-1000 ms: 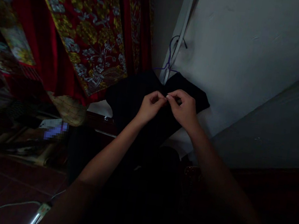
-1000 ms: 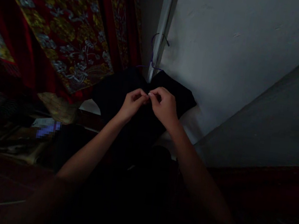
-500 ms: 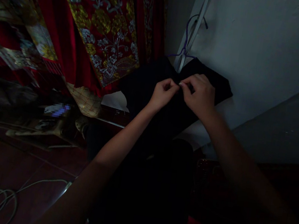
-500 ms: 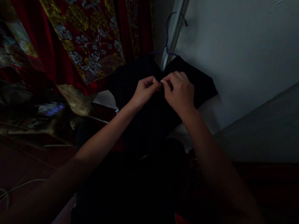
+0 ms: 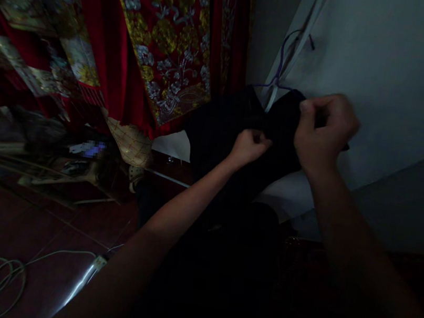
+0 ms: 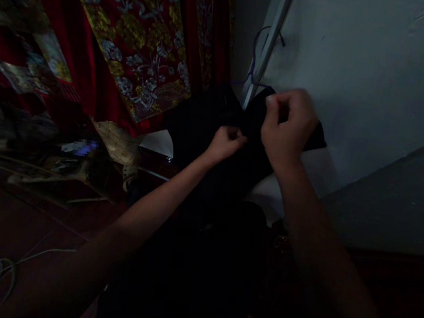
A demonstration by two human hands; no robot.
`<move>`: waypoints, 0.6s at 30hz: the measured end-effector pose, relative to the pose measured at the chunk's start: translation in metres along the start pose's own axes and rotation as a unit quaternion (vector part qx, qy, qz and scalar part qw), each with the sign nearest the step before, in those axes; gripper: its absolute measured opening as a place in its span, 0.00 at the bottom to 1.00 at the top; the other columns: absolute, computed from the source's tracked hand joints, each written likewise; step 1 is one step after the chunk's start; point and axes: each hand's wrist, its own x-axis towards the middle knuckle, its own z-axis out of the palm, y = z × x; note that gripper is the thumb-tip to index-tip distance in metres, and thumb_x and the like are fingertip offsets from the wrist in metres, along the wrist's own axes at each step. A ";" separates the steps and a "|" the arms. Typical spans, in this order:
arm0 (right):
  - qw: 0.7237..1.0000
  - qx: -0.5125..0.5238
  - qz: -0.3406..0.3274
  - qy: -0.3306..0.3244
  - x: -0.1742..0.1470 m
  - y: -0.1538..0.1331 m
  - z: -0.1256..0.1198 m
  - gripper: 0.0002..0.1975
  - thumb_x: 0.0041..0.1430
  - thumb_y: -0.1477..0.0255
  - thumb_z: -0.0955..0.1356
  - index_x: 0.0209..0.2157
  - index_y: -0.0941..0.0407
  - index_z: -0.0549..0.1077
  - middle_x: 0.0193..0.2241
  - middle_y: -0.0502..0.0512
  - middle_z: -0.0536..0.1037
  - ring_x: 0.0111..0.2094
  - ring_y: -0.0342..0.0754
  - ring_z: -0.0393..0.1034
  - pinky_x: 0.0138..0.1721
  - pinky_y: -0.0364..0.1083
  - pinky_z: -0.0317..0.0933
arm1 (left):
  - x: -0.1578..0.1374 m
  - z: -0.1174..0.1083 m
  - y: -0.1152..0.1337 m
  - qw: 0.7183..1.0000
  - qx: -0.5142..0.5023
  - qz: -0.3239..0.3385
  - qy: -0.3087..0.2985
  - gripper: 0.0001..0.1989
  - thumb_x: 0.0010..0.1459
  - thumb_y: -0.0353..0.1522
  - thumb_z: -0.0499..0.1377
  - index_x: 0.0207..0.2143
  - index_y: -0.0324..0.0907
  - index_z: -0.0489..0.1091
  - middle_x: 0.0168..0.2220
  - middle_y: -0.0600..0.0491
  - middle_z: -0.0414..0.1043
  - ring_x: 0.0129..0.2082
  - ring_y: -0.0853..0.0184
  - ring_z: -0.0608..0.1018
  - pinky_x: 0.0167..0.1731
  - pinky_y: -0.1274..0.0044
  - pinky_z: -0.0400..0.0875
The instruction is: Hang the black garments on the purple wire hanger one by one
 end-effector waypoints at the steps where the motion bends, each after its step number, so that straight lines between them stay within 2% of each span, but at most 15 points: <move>1: 0.999 0.017 -0.002 0.033 0.008 -0.004 -0.006 0.11 0.68 0.67 0.66 0.32 0.57 0.71 0.29 0.52 0.72 0.34 0.47 0.69 0.38 0.50 0.61 | -0.009 0.002 -0.010 0.998 0.035 -0.037 -0.024 0.11 0.56 0.30 0.61 0.22 0.38 0.68 0.21 0.57 0.66 0.23 0.72 0.67 0.28 0.77 0.58; 4: 0.994 0.071 0.022 0.083 0.031 -0.011 -0.029 0.13 0.69 0.65 0.65 0.35 0.58 0.73 0.31 0.50 0.71 0.36 0.44 0.68 0.41 0.50 0.59 | -0.044 0.013 -0.037 0.992 0.049 -0.078 -0.083 0.11 0.54 0.29 0.62 0.19 0.38 0.69 0.18 0.57 0.65 0.21 0.71 0.68 0.27 0.78 0.62; 7: 0.980 0.147 0.084 0.107 0.041 -0.006 -0.048 0.10 0.66 0.67 0.67 0.32 0.57 0.74 0.29 0.47 0.70 0.36 0.43 0.67 0.42 0.49 0.58 | -0.069 0.020 -0.045 0.993 0.025 -0.056 -0.100 0.09 0.58 0.33 0.61 0.26 0.37 0.73 0.24 0.54 0.72 0.26 0.70 0.73 0.31 0.78 0.67; 9: 0.952 0.224 0.163 0.126 0.039 0.002 -0.056 0.09 0.65 0.72 0.67 0.29 0.57 0.73 0.25 0.46 0.67 0.30 0.42 0.66 0.37 0.48 0.57 | -0.072 0.015 -0.033 0.999 -0.001 -0.002 -0.035 0.10 0.60 0.37 0.61 0.33 0.39 0.72 0.33 0.52 0.75 0.33 0.68 0.76 0.37 0.78 0.69; 10: 0.931 0.266 0.212 0.133 0.036 0.006 -0.059 0.10 0.65 0.73 0.67 0.28 0.57 0.73 0.24 0.46 0.66 0.27 0.41 0.64 0.35 0.47 0.57 | -0.068 0.009 -0.023 0.998 -0.012 0.042 0.038 0.12 0.60 0.40 0.62 0.37 0.40 0.71 0.36 0.51 0.75 0.36 0.67 0.76 0.39 0.77 0.70; 12: 0.880 0.342 0.296 0.144 0.027 0.013 -0.065 0.09 0.64 0.74 0.67 0.28 0.58 0.73 0.25 0.48 0.67 0.26 0.42 0.64 0.32 0.46 0.59 | -0.053 -0.011 0.001 0.969 -0.002 0.131 0.211 0.17 0.60 0.42 0.64 0.44 0.42 0.67 0.43 0.48 0.73 0.42 0.64 0.76 0.45 0.74 0.70; 14: 0.837 0.394 0.345 0.157 0.015 0.020 -0.072 0.08 0.62 0.73 0.69 0.28 0.59 0.74 0.28 0.51 0.71 0.29 0.44 0.69 0.35 0.47 0.63 | -0.030 -0.040 0.023 0.927 0.079 0.181 0.318 0.26 0.56 0.42 0.68 0.52 0.43 0.63 0.55 0.44 0.68 0.55 0.56 0.72 0.56 0.67 0.65; 16: 0.795 0.431 0.393 0.165 0.003 0.029 -0.079 0.09 0.62 0.71 0.69 0.28 0.58 0.75 0.30 0.53 0.74 0.33 0.47 0.72 0.40 0.49 0.67 | -0.003 -0.071 0.035 0.903 0.161 0.187 0.353 0.37 0.52 0.39 0.70 0.60 0.44 0.58 0.64 0.40 0.59 0.66 0.48 0.60 0.64 0.59 0.55; 17: 0.772 0.447 0.421 0.163 -0.004 0.036 -0.083 0.09 0.62 0.70 0.68 0.28 0.58 0.75 0.30 0.54 0.75 0.34 0.48 0.73 0.42 0.51 0.69 | 0.012 -0.085 0.035 0.903 0.184 0.186 0.341 0.39 0.52 0.38 0.70 0.62 0.45 0.56 0.67 0.40 0.55 0.68 0.46 0.56 0.65 0.58 0.53; 18: 0.755 0.460 0.440 0.159 -0.011 0.044 -0.086 0.10 0.63 0.70 0.67 0.28 0.57 0.75 0.29 0.54 0.76 0.34 0.49 0.74 0.43 0.52 0.70 | 0.026 -0.097 0.033 0.912 0.195 0.193 0.304 0.38 0.53 0.35 0.69 0.63 0.45 0.57 0.68 0.40 0.55 0.68 0.47 0.57 0.65 0.59 0.53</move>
